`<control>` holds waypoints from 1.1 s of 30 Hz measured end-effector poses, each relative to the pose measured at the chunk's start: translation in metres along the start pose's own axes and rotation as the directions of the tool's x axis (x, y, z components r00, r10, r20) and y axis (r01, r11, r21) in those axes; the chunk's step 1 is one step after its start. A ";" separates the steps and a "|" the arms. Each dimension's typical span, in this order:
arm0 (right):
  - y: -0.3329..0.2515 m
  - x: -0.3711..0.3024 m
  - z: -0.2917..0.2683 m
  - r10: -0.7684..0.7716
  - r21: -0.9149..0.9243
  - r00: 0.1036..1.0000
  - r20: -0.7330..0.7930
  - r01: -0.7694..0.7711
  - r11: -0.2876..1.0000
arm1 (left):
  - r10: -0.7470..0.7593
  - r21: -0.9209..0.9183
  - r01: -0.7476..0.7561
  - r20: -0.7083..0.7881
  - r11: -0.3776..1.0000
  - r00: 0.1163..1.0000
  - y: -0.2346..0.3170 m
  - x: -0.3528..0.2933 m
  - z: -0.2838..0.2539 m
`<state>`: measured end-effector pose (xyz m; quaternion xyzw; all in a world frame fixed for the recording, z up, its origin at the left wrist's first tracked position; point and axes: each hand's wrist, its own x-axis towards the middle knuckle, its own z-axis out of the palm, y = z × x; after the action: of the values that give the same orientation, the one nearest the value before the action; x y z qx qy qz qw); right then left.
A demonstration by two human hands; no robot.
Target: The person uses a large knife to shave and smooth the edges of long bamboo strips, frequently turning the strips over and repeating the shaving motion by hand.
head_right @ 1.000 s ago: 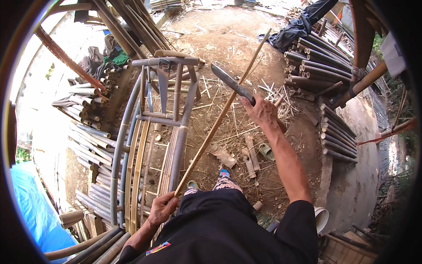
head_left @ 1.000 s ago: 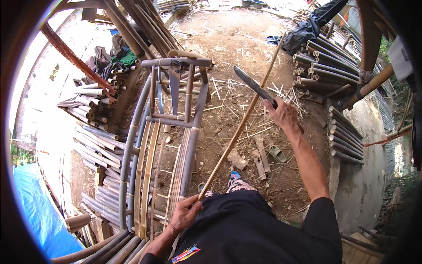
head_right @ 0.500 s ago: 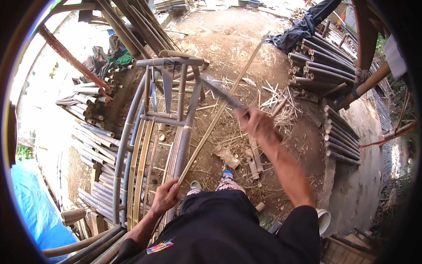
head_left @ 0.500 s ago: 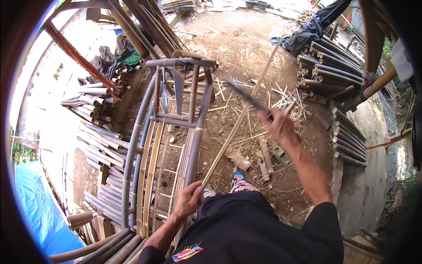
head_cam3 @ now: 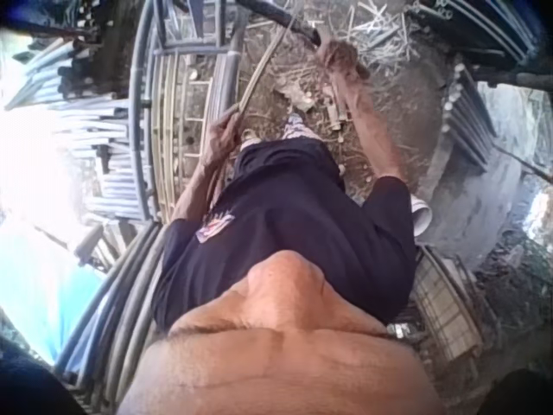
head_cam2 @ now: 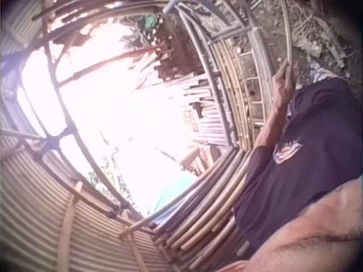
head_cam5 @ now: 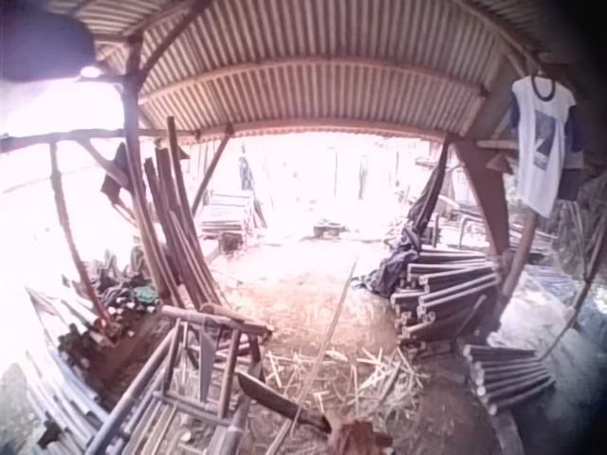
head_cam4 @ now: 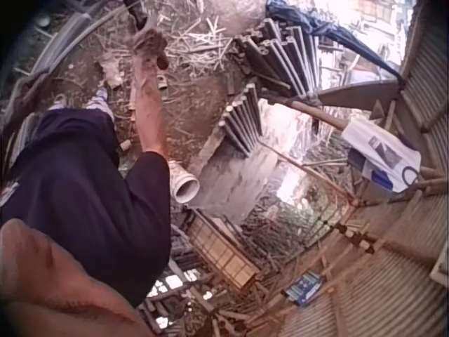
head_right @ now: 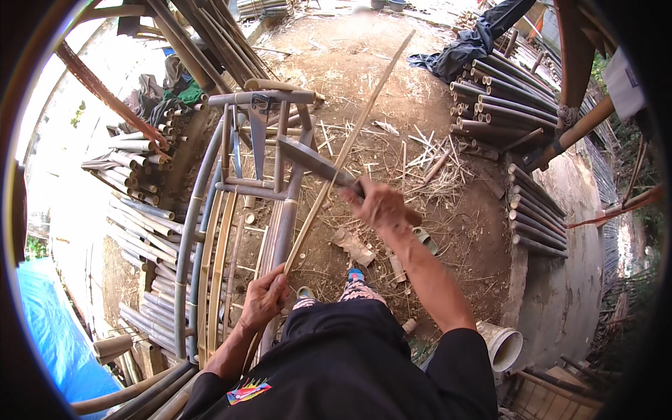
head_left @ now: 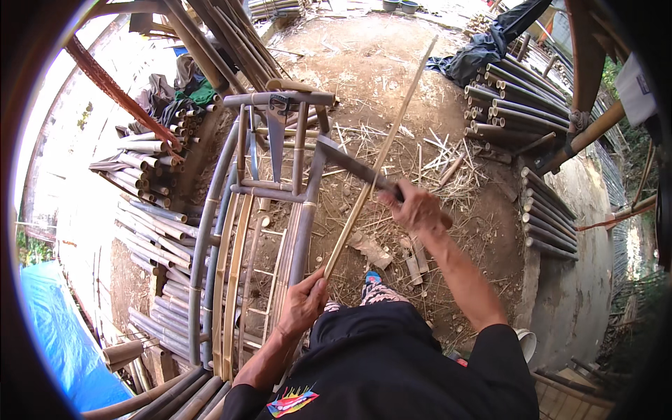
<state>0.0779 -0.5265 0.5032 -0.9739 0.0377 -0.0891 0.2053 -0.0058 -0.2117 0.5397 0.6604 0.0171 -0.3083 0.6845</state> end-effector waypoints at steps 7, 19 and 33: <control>0.049 0.014 -0.041 0.158 0.005 0.986 -0.058 -0.158 0.987 | -0.068 0.107 0.059 0.084 0.993 0.994 -0.026 -0.076 -0.039; 0.063 0.043 -0.045 0.062 -0.026 0.980 -0.190 -0.068 0.997 | -0.068 0.095 0.060 0.085 0.994 0.994 -0.032 -0.086 -0.058; 0.048 0.050 -0.046 0.544 0.986 0.839 -0.007 -0.084 0.143 | -0.360 0.624 0.036 0.403 0.781 0.841 -0.045 -0.089 -0.103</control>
<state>0.1169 -0.5937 0.5335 -0.5620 0.2191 -0.2256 0.7650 -0.0583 -0.0790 0.5243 0.7310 -0.1866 -0.5312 0.3855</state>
